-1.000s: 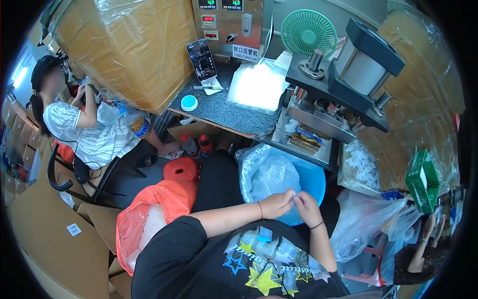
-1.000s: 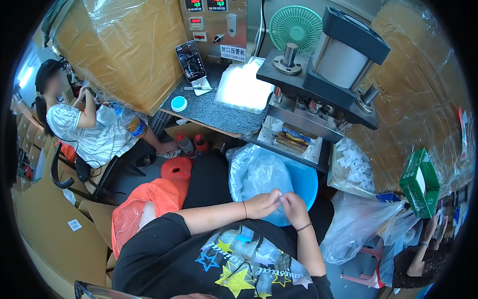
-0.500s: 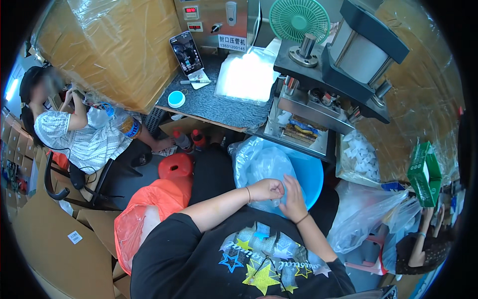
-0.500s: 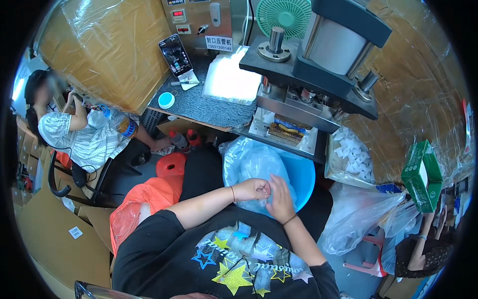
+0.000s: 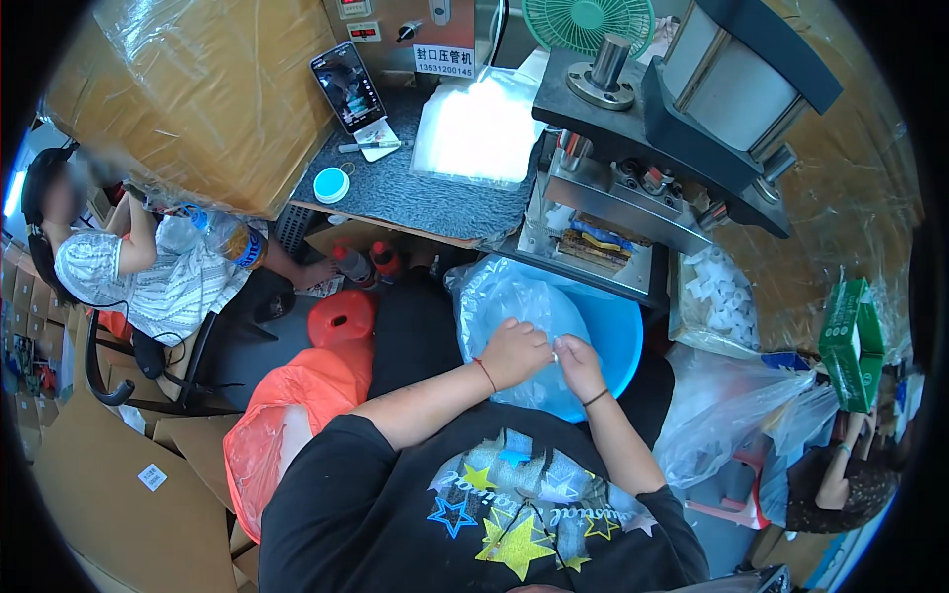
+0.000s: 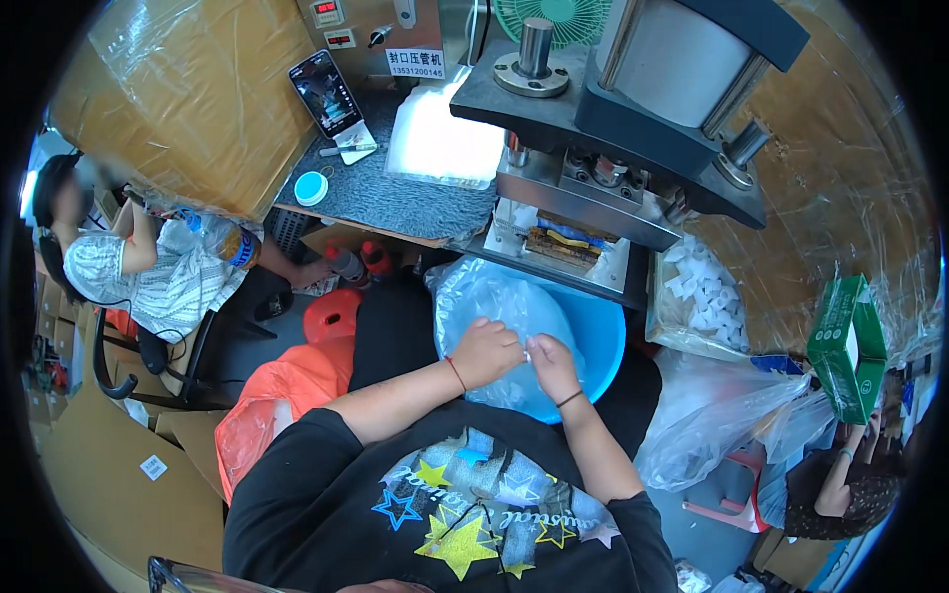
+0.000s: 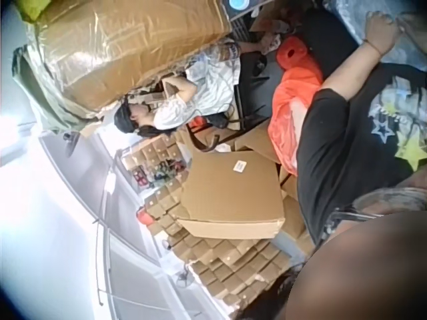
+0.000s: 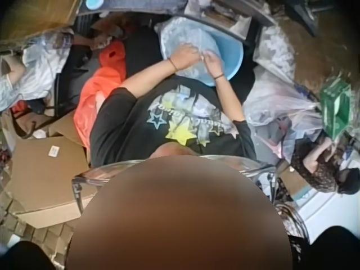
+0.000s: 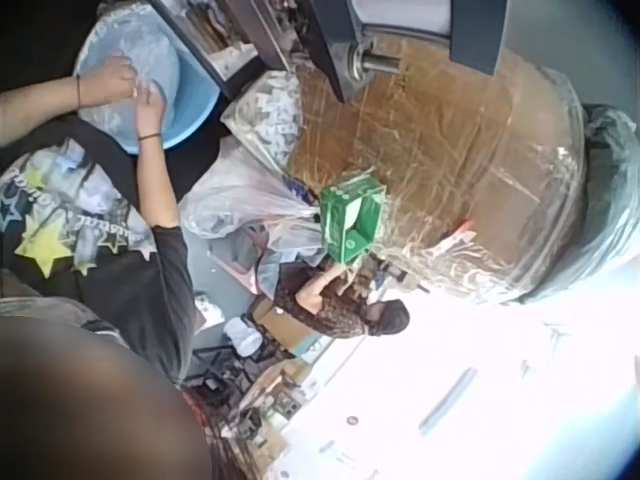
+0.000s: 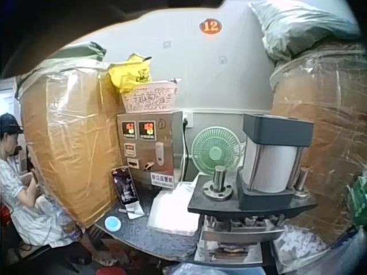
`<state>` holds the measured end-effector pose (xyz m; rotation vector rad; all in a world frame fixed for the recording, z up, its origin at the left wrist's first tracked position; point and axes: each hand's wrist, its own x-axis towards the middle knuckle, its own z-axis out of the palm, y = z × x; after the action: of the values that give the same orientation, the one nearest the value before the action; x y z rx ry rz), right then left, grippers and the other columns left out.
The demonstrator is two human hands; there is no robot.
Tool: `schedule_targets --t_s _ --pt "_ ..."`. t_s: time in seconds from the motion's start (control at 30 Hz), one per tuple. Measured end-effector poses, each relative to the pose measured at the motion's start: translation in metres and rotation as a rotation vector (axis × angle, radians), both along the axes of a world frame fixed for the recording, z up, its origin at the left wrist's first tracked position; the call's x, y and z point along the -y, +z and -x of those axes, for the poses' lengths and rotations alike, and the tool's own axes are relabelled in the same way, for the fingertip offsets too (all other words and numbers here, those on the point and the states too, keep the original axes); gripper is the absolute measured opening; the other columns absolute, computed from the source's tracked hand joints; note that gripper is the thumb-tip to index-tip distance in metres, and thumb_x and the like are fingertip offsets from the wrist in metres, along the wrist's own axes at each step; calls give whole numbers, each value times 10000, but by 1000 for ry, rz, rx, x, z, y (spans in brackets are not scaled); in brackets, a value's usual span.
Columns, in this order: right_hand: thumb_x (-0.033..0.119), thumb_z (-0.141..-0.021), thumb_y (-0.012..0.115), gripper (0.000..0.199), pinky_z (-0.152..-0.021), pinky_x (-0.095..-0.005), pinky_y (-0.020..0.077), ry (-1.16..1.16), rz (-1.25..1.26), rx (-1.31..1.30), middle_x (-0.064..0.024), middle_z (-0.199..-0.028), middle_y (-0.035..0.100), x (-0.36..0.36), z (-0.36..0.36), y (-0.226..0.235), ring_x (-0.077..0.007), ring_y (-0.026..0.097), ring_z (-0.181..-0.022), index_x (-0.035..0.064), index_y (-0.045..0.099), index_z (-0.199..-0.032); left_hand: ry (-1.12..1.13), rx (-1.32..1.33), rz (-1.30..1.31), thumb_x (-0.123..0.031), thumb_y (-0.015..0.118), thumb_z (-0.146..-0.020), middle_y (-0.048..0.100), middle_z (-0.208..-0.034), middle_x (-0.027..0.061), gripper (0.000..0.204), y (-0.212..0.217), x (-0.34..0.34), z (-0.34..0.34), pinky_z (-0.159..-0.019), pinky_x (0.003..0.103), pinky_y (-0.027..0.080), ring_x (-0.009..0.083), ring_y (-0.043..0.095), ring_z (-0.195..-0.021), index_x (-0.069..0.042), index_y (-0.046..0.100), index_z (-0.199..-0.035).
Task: Seal plastic bags using a heat-sealing machine.
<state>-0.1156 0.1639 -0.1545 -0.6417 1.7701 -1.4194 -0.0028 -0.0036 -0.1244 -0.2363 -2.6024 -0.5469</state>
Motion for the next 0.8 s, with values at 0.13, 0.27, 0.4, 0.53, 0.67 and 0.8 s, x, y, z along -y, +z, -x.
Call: schedule_targets --t_s 0.13,0.27,0.4,0.53,0.67,0.8 --pt "314 -988 541 290 -808 -445 515 85 -675 -933 -156 -997 687 -23 32 -13 -343 644 -911 78 705 -952 -240 684 213 -265 684 -824 664 -1044 57 215 -21 -13 -8 -866 446 463 276 620 -958 -111 684 -674" --pt "249 -982 551 270 -803 -511 492 -98 -447 -865 -201 -997 637 -28 22 -6 -410 608 -927 22 636 -864 -489 75 -519 -277 607 -930 654 -1023 150 313 -8 -9 3 -913 360 458 290 616 -971 -38 652 -732" --pt "130 -938 601 181 -719 -493 445 -187 -37 -855 -181 -859 545 -15 -17 23 -399 548 -834 6 550 -816 -220 630 -1591 -181 622 -895 624 -963 166 198 -37 -17 15 -899 350 456 315 608 -969 14 604 -926" --pt "121 -864 675 107 -740 -457 453 -20 93 -1054 -151 -868 562 -14 -25 46 -357 559 -856 44 606 -838 -181 411 -867 -102 587 -887 626 -911 165 128 -35 -27 14 -864 380 476 334 614 -955 13 580 -944" --pt "150 -862 695 119 -788 -435 476 -48 133 -895 -142 -914 598 -11 -26 39 -353 585 -903 47 652 -901 -230 409 -572 -36 551 -882 625 -921 180 135 -37 -21 12 -808 409 495 349 625 -897 -10 549 -1014" --pt "158 -918 648 133 -782 -428 486 16 -117 -407 -139 -896 604 -20 -10 13 -352 594 -876 25 640 -923 -152 657 -1104 -37 513 -954 637 -952 129 112 -37 -22 9 -824 349 516 209 632 -887 -5 581 -1038"
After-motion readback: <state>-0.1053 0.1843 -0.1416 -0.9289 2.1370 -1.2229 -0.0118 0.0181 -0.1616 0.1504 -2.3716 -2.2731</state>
